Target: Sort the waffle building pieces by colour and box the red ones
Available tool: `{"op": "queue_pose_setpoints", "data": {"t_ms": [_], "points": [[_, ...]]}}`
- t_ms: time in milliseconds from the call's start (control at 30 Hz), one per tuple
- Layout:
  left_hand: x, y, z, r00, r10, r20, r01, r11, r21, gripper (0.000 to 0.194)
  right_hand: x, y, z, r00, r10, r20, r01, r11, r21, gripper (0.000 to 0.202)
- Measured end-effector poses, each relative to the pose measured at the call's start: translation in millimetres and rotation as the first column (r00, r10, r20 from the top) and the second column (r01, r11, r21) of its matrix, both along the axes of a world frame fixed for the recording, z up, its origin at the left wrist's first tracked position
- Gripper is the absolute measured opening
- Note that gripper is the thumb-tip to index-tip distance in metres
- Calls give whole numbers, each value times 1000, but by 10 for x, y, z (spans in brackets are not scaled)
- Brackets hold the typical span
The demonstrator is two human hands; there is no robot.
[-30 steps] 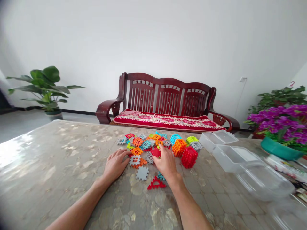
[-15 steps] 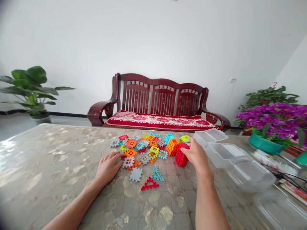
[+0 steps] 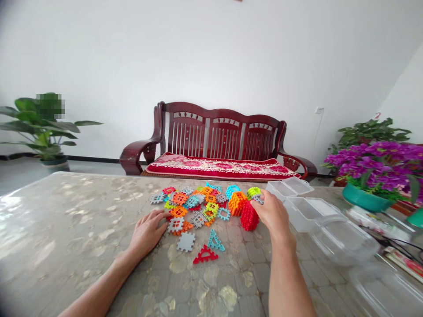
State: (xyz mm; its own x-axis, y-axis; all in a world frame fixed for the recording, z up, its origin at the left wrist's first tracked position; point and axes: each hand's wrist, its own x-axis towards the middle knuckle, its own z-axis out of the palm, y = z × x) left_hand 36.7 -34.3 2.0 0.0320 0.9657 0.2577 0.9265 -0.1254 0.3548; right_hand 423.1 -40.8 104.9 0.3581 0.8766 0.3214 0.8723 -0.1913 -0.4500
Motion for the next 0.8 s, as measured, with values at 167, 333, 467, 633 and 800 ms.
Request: {"op": "queue_pose_setpoints", "data": {"t_ms": [167, 333, 467, 633, 800], "points": [[15, -12, 30, 1000, 5, -6, -5, 1000, -10, 35, -314, 21, 45, 988, 152, -14, -150, 986, 65, 44], [27, -27, 52, 1000, -4, -11, 4, 1000, -10, 37, -906, 80, -153, 887, 460, 25, -458, 887, -64, 37], [29, -28, 40, 1000, 1, -1, -1, 1000, -5, 38, -1281, 127, -374, 810, 579, 96, -569, 814, -116, 37], [34, -34, 45, 1000, -2, 22, 2, 1000, -3, 36, -1560, 172, -575, 720, 679, 140, -671, 734, -106, 36], [43, -37, 56, 999, 17, 46, -17, 1000, -3, 29, -1643, 181, -669, 741, 637, 214, -622, 770, -142, 24]]}}
